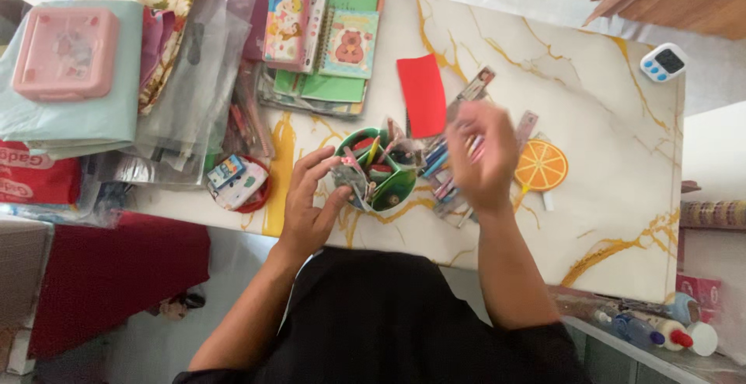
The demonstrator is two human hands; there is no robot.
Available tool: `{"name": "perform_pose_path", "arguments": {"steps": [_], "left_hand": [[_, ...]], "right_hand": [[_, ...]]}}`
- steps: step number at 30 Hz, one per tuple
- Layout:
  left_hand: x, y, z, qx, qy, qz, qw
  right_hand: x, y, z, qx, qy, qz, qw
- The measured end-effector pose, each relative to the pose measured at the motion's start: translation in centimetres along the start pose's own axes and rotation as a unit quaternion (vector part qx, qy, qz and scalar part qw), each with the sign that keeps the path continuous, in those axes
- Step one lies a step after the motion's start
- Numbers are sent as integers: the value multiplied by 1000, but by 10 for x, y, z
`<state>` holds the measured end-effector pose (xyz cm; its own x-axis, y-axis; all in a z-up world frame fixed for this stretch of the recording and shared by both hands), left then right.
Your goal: The person organizes stationery items on a table and places them into a nearby cabinet. They handle small notebooks, plastic containers, and a pen holder, moving them from the table surface into the cabinet shelves. The person also sorts pens and markers from a holder onto the table.
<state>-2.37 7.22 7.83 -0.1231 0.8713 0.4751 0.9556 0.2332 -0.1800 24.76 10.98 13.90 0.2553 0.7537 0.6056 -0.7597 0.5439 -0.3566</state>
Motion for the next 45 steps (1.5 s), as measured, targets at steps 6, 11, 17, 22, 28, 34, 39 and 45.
{"name": "perform_pose_path", "arguments": {"steps": [6,11,17,22,28,34,39,45], "left_hand": [[2,0,-5,-2,19,-18,1000],[6,0,-5,8,29,-9,1000],[4,-1,1,2,14,-10,1000],[2,-1,-1,-8,10,-12,1000],[-1,1,-17,-8,32,-5,999],[-6,4,-9,33,25,-31,999],[-4,2,-1,2,46,-32,998],[3,5,8,-86,6,4,996]], "right_hand": [[-33,22,73,-138,-298,192,925],[-27,16,74,-97,-259,233,933],[-2,-48,23,276,42,172,945],[44,-54,-71,314,232,10,921],[78,30,-123,31,194,93,976],[51,48,-89,72,86,94,989],[7,28,-61,164,194,178,951],[-18,9,-23,233,194,171,937]]}}
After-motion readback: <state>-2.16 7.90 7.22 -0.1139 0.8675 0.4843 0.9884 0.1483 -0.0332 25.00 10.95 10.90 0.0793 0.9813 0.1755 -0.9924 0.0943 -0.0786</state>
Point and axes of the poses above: each hand's wrist, its own x-axis towards the middle knuckle, its own y-axis out of the palm, z = x × y, the point moved 7 cm from there along x, towards the middle knuckle, and after that the axes turned 13 degrees about -z, right-handed, at the moved point
